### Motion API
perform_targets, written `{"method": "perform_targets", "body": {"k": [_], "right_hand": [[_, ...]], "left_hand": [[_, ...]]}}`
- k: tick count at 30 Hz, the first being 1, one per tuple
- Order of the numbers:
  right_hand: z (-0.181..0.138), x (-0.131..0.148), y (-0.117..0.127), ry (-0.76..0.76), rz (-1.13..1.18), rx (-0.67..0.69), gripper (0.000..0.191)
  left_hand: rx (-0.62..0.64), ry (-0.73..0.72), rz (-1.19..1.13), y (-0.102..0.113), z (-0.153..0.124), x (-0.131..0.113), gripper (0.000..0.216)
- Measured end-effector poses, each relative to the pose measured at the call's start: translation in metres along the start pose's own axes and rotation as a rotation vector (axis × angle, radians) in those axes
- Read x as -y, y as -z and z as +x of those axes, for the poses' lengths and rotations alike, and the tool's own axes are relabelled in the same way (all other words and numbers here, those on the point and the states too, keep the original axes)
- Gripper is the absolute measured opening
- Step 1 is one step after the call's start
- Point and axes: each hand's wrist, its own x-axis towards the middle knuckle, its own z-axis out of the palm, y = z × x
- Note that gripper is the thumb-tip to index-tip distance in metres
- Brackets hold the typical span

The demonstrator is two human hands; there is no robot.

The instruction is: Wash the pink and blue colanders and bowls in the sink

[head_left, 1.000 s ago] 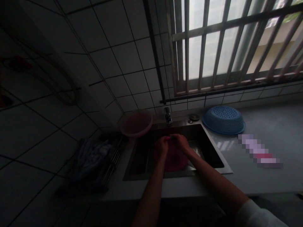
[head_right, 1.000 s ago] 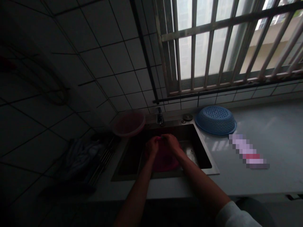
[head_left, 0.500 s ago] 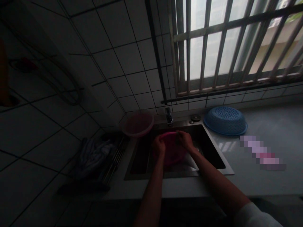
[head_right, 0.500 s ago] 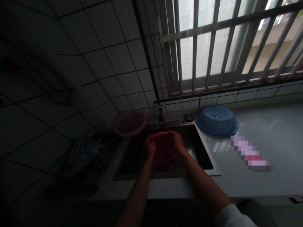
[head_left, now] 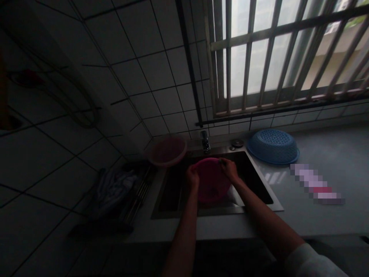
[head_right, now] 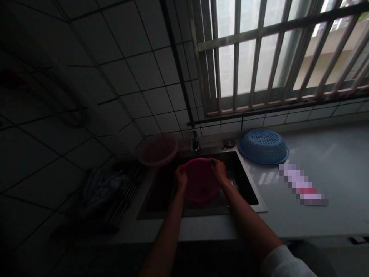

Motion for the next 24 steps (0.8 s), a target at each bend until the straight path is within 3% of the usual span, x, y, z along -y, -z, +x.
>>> {"method": "perform_targets", "body": {"k": [2,7,11,14,19,21,24], "right_hand": [[-0.003,0.001,-0.002,0.008,0.003,0.001,0.043],[-0.009,0.013,-0.015,0.197,0.034,0.115,0.043],[-0.001,0.0,-0.006,0.065,0.031,0.014,0.043],[0.0,-0.006,-0.003,-0.019,0.014,-0.035,0.042],[-0.009,0.007,-0.017,0.131,0.021,0.079,0.043],[-0.007,0.007,-0.017,0.153,0.027,0.08,0.041],[0.001,-0.005,-0.007,0.066,0.019,-0.009,0.04]], "left_hand": [[0.03,-0.004,0.007,-0.001,0.0,0.001,0.03],[0.063,-0.121,0.125,-0.005,-0.009,-0.004,0.035],[-0.01,-0.036,0.035,0.0,-0.006,-0.004,0.033],[0.036,0.009,0.017,0.003,-0.003,-0.004,0.029],[0.15,-0.106,0.086,-0.006,-0.007,-0.004,0.033],[0.121,-0.111,0.024,-0.008,-0.006,-0.002,0.033],[0.055,-0.031,-0.119,-0.007,0.0,0.002,0.03]]}}
